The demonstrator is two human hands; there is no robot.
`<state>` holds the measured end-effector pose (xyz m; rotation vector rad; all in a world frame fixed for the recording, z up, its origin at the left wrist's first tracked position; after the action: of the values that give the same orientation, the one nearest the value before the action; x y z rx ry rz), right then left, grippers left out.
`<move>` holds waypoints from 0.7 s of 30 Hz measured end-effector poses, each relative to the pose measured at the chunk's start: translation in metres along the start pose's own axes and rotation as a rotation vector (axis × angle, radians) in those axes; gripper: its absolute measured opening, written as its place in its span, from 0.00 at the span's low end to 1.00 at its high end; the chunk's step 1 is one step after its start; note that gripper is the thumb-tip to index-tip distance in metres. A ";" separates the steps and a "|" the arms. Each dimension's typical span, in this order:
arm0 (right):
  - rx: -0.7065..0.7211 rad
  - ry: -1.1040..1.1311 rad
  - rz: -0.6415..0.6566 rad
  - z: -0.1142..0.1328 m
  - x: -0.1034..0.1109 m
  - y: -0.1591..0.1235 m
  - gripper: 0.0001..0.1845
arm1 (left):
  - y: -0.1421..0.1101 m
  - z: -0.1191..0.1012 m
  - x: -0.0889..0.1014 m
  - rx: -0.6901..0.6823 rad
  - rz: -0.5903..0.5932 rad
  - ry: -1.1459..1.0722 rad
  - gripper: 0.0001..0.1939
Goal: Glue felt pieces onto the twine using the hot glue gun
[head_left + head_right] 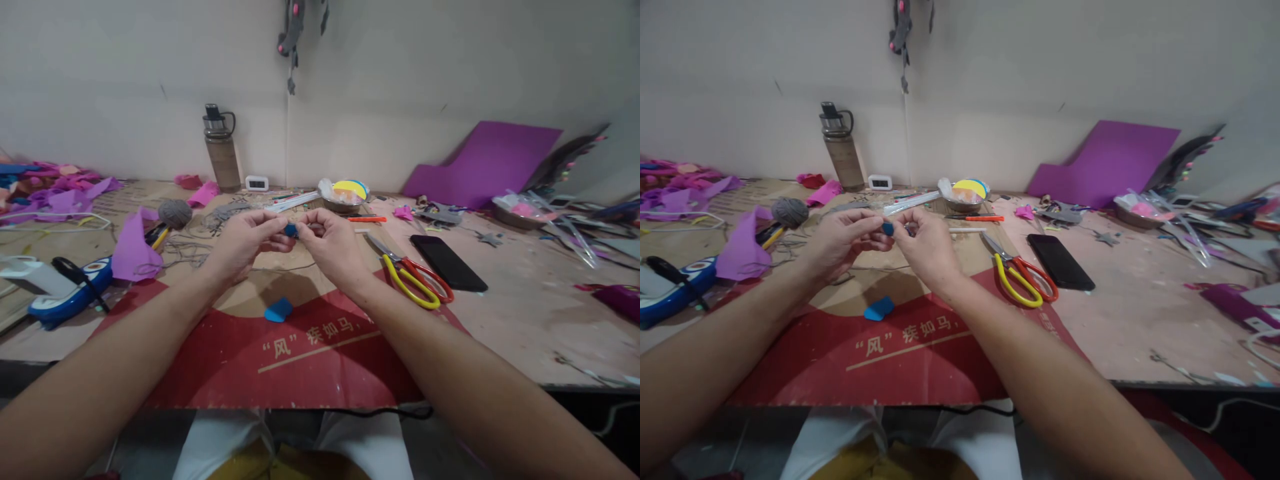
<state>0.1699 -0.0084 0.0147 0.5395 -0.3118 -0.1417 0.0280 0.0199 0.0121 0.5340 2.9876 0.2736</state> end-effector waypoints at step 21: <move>0.055 -0.204 0.077 0.001 -0.001 -0.005 0.07 | -0.002 -0.009 0.002 -0.072 0.100 0.431 0.12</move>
<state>0.1686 -0.0128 0.0129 0.5683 -0.5359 -0.1142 0.0242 0.0180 0.0202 0.6961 3.3469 0.5691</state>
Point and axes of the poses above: each hand's wrist, its own y-axis towards the middle knuckle, its own x-axis out of the back of the hand, z = x × y, the point moved 5 cm from there along y, towards the middle knuckle
